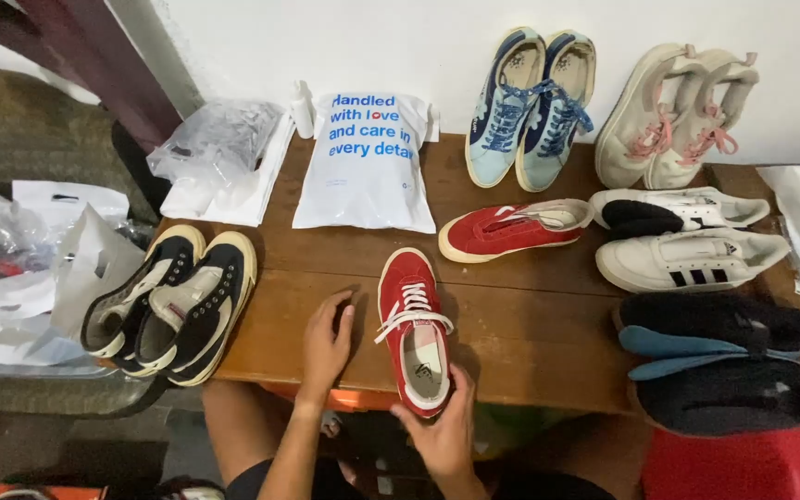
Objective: The person laces a red sneaker by threading white shoelaces through the eyelets. They pull the laces tight and arrange them across the shoe's opening.
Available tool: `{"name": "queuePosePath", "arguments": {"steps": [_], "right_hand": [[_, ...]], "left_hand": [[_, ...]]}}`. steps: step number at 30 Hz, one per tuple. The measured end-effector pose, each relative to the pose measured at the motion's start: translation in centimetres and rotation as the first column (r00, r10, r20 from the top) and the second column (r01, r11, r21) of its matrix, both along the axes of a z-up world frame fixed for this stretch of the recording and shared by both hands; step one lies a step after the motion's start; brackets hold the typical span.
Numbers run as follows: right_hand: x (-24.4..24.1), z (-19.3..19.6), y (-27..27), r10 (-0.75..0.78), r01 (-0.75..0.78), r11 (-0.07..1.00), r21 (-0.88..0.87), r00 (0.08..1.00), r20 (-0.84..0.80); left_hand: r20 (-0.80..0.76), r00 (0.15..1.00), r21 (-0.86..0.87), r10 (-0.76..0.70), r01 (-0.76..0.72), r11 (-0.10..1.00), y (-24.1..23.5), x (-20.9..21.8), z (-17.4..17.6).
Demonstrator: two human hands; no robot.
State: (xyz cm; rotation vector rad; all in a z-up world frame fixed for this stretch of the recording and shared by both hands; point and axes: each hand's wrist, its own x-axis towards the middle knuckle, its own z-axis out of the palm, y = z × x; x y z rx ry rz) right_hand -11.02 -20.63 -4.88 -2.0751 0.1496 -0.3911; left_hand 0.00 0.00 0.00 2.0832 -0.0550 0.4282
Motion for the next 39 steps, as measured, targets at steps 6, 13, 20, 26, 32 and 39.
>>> {"name": "queuePosePath", "arguments": {"steps": [6, 13, 20, 26, 32, 39], "right_hand": [[0.2, 3.2, -0.7, 0.008, 0.017, 0.995, 0.096, 0.965, -0.262], [1.2, 2.8, -7.1, 0.221, -0.186, 0.971, 0.151, 0.937, -0.271], [4.6, 8.4, -13.1, 0.536, -0.503, 0.84, 0.203, 0.718, -0.444], [8.6, 8.3, -16.3, 0.657, -0.644, 0.749, 0.158, 0.688, -0.309], [8.9, 7.9, -16.1, 0.528, -0.529, 0.846, 0.065, 0.817, -0.231], [9.5, 6.5, -16.4, 0.374, -0.379, 0.924, 0.053, 0.864, -0.336]], "left_hand": [[-0.023, 1.0, 0.012, -0.012, 0.012, 1.0, 0.2, -0.3, 0.4], [-0.022, 1.0, 0.023, -0.019, 0.019, 1.0, 0.3, -0.3, -0.1], [-0.048, 0.996, 0.028, -0.079, 0.08, 0.996, 0.1, -0.8, 1.0], [-0.047, 0.98, 0.158, -0.191, 0.196, 0.968, 0.9, -0.1, -0.4], [-0.114, 0.946, 0.211, -0.305, 0.323, 0.923, 0.7, -1.2, 1.0], [-0.155, 0.918, 0.332, -0.366, 0.397, 0.856, 0.3, -3.8, 1.4]]}}
